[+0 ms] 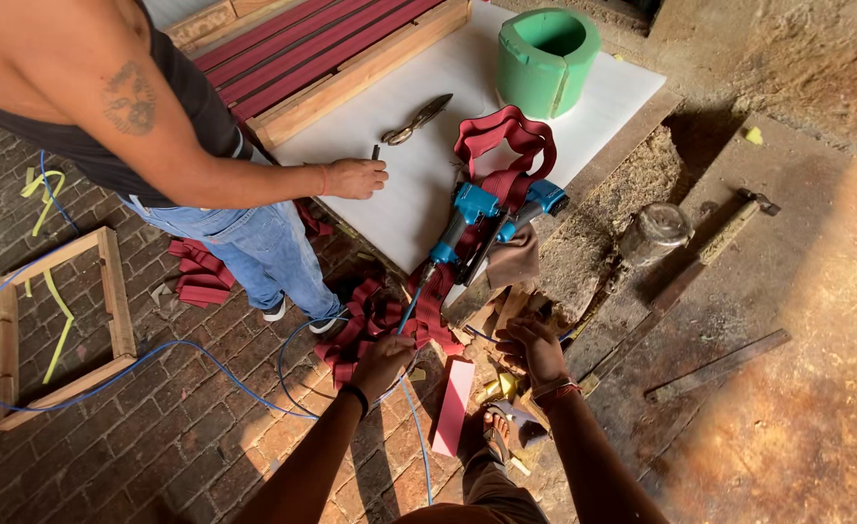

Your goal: The person weaves red webbing straps across wooden frames, pulling each strap taut and securing it with a pneumatic nail gun. They cut webbing to length with shears and tuck the ends under the frame edges as they build up the woven pattern.

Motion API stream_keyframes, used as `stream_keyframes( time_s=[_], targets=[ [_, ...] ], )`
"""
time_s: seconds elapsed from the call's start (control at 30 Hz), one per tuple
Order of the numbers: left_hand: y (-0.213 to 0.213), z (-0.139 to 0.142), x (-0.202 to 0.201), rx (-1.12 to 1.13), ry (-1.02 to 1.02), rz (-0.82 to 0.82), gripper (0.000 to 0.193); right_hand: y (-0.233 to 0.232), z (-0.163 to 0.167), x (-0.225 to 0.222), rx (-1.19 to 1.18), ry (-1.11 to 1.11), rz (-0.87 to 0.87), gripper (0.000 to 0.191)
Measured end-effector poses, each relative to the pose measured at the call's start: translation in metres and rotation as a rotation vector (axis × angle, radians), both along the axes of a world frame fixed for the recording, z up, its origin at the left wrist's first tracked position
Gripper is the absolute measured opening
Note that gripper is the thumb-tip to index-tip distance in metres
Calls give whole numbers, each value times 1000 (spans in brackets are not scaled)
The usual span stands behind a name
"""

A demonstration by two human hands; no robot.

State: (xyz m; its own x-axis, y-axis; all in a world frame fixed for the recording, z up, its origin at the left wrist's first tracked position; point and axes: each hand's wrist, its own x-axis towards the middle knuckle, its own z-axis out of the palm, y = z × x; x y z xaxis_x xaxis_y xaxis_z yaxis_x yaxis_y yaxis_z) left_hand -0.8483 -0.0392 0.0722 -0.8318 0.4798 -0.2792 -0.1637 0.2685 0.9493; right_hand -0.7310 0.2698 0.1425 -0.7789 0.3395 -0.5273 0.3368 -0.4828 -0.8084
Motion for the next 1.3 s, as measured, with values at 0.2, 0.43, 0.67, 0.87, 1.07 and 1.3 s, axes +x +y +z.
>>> stream_keyframes(
  time_s=[0.2,0.43,0.67,0.87,1.07,1.3],
  targets=[
    [69,-47,-90,-449,527,114,63,54,-4,-50,-14,-18,21,35],
    [48,-40,-60,-515,171,-17,49,13,-32,-172,367,62,165,56],
    [60,63,-14,-462,481,57,38,-7,-59,-270,935,-39,196,98],
    [34,80,32,-397,344,38,43,3,-49,-304,605,92,18,97],
    [-135,9,126,-884,279,-42,17,50,38,-177,-229,329,-70,14],
    [-263,28,230,-1194,-267,186,78,9,63,3,-62,260,-244,15]
  ],
)
